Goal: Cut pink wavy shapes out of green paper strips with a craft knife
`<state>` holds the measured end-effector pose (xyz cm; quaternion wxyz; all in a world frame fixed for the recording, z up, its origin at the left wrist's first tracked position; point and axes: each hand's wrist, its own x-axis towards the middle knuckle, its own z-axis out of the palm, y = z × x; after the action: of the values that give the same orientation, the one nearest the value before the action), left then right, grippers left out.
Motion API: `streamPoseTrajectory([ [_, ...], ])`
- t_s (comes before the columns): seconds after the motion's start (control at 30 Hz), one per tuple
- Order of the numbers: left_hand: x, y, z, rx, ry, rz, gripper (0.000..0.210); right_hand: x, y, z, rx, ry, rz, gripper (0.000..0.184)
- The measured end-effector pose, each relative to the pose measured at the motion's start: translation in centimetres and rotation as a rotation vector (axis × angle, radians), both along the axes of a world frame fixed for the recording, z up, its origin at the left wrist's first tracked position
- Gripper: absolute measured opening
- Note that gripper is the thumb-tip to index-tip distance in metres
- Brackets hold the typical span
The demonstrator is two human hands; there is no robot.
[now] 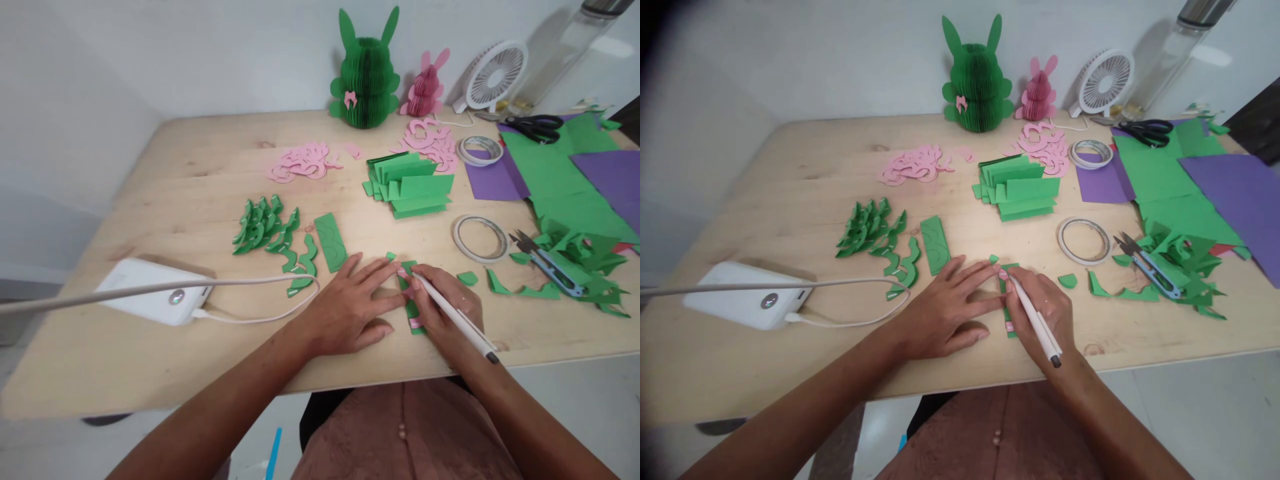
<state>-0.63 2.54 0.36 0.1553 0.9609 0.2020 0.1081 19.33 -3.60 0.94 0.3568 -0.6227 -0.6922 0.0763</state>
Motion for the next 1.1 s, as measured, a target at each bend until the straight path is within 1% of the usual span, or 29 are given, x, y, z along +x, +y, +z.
streamPoseTrajectory([
  [0.37,0.0,0.0,0.0,0.015,0.015,-0.007,0.051,0.1,0.1,-0.1,0.008,-0.028,0.001,0.020],
  [0.5,0.0,0.0,0.1,0.026,0.014,-0.005,0.050,0.0,0.1,-0.2,0.013,0.003,-0.011,0.019],
  [0.73,0.1,-0.1,0.0,0.045,-0.003,0.002,0.049,0.3,0.3,0.3,-0.100,0.217,-0.057,0.015],
  [0.97,0.0,0.0,0.0,0.048,-0.016,-0.004,0.048,0.4,0.7,0.9,-0.270,0.440,-0.086,0.017],
  [1.03,0.0,0.0,0.0,0.043,-0.019,-0.001,0.048,0.3,0.9,1.1,-0.294,0.473,-0.075,0.016],
  [1.1,0.0,0.0,-0.1,0.043,-0.023,0.002,0.048,0.3,1.1,1.1,-0.310,0.459,-0.069,0.015],
])
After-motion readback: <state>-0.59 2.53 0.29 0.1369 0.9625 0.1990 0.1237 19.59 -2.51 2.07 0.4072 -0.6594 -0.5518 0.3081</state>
